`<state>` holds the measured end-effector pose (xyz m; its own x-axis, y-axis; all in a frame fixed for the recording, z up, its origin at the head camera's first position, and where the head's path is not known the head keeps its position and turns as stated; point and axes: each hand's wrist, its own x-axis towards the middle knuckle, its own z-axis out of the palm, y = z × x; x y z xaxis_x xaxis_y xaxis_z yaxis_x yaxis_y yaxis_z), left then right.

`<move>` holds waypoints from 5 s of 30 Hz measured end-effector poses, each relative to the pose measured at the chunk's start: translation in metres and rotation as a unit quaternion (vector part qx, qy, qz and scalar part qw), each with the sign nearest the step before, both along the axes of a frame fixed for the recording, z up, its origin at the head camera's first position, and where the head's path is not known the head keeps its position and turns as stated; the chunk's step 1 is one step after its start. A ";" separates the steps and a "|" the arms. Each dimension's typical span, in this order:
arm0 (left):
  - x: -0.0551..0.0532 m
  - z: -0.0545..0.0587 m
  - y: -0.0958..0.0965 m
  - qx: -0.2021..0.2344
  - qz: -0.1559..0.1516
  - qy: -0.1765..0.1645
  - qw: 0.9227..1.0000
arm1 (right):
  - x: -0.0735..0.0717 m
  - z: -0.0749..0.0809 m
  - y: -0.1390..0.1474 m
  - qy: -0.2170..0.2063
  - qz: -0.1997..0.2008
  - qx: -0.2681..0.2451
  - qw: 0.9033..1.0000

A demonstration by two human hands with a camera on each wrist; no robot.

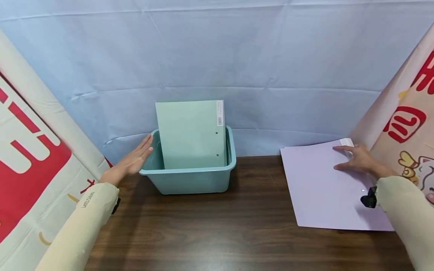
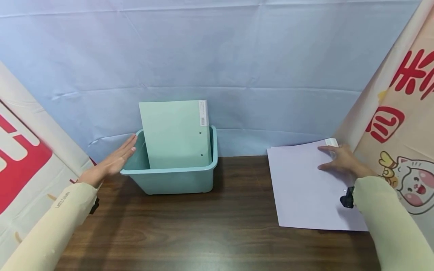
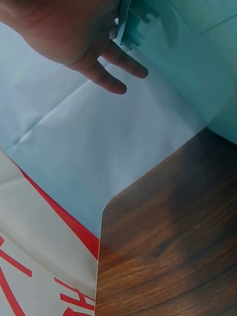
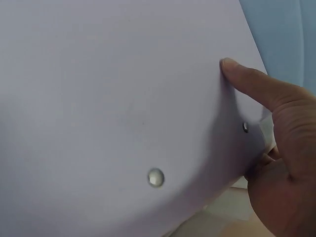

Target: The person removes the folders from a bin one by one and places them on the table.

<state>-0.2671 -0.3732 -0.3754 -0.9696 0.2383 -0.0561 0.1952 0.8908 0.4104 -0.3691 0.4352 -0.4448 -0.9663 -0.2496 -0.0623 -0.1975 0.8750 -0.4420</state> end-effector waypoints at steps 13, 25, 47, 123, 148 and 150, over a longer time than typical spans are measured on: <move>-0.002 -0.001 0.000 -0.006 0.001 0.004 1.000 | -0.002 -0.014 0.002 -0.028 -0.003 0.006 1.000; -0.002 -0.004 -0.001 0.001 0.000 0.005 1.000 | -0.005 -0.023 0.011 -0.004 0.032 0.033 0.999; -0.006 -0.001 0.001 0.009 -0.003 0.010 1.000 | -0.001 -0.034 0.024 0.004 0.053 0.065 0.996; -0.001 -0.003 -0.004 -0.005 -0.011 0.020 1.000 | 0.013 0.083 -0.095 0.206 0.201 0.080 0.954; -0.006 0.001 -0.007 0.034 -0.045 0.006 0.998 | 0.007 0.125 -0.210 0.168 0.227 0.031 0.959; -0.006 0.001 -0.007 0.036 -0.050 0.011 0.998 | 0.005 0.128 -0.219 0.165 0.228 0.021 0.959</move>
